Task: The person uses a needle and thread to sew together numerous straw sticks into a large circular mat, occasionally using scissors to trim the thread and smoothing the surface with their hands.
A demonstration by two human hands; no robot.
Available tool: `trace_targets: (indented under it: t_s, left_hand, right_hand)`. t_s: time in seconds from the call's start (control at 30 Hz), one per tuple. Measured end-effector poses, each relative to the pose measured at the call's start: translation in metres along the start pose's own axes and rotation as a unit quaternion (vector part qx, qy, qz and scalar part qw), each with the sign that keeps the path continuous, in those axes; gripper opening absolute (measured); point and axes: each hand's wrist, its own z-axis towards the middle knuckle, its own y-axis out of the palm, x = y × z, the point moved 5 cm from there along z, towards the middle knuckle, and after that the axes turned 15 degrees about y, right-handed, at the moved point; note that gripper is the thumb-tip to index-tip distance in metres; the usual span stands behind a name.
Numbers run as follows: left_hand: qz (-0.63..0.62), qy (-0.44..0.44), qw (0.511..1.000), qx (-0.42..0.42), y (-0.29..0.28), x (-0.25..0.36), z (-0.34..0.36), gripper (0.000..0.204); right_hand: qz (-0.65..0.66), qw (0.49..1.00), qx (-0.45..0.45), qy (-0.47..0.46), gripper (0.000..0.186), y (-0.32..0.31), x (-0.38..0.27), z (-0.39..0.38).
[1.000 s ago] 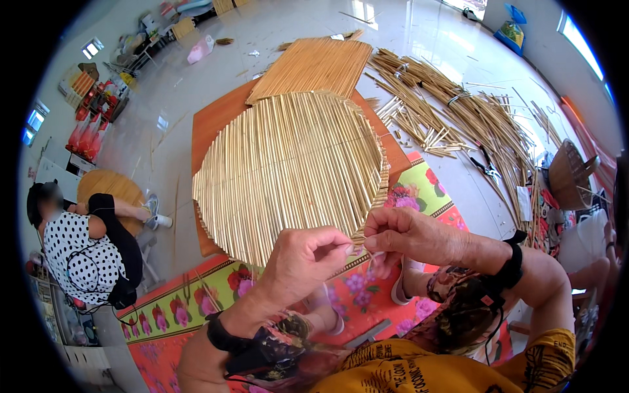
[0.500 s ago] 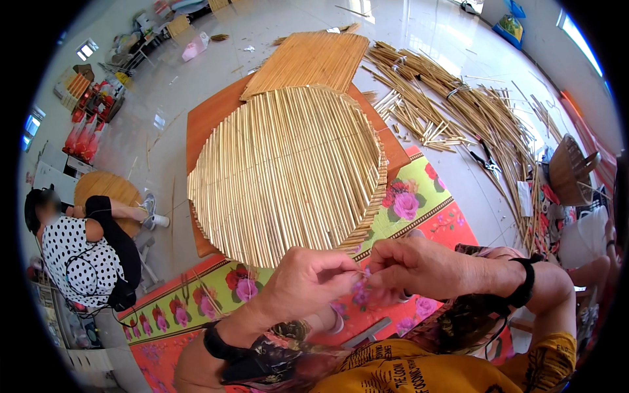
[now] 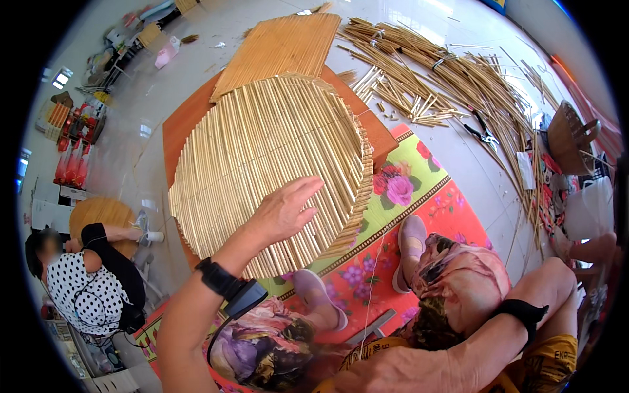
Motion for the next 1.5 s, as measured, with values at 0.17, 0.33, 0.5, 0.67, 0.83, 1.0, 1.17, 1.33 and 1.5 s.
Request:
trace_targets:
  t_s: [0.17, 0.33, 0.5, 0.67, 0.83, 1.0, 1.17, 1.33, 1.5]
  left_hand:
    - [0.1, 0.059, 0.993, -0.036, 0.036, -0.027, 0.032, 0.064]
    - [0.135, 0.063, 0.987, -0.051, 0.053, -0.036, 0.041, 0.069]
    - [0.138, 0.041, 0.987, -0.077, 0.063, -0.04, 0.038, 0.073]
    - [0.145, 0.037, 0.986, -0.073, 0.072, -0.041, 0.034, 0.08]
    - [0.166, 0.022, 0.985, -0.047, 0.076, -0.035, 0.03, 0.078]
    - [0.143, 0.024, 0.989, -0.031, 0.078, -0.037, 0.026, 0.076]
    - [0.156, 0.029, 0.987, -0.01, 0.079, -0.036, 0.027, 0.07]
    - [0.168, 0.033, 0.982, 0.076, 0.07, -0.035, 0.042, 0.061]
    - [0.178, 0.036, 0.978, 0.1, 0.069, -0.035, 0.046, 0.058]
  right_hand:
    - [0.132, 0.991, 0.001, -0.015, 0.02, -0.008, 0.018, 0.019]
    - [0.119, 0.992, -0.04, 0.017, 0.023, -0.027, 0.04, 0.031]
    - [0.139, 0.99, -0.008, 0.032, 0.023, -0.039, 0.056, 0.037]
    - [0.146, 0.989, -0.026, 0.031, 0.022, -0.045, 0.058, 0.038]
    - [0.146, 0.988, -0.033, 0.035, 0.023, -0.042, 0.059, 0.035]
    - [0.132, 0.99, -0.038, 0.024, 0.021, -0.043, 0.053, 0.033]
    - [0.11, 0.994, -0.011, 0.006, 0.019, -0.035, 0.042, 0.034]
    - [0.07, 0.997, -0.027, 0.018, 0.019, -0.03, 0.038, 0.036]
    - [0.085, 0.996, 0.0, 0.003, 0.019, -0.036, 0.04, 0.04]
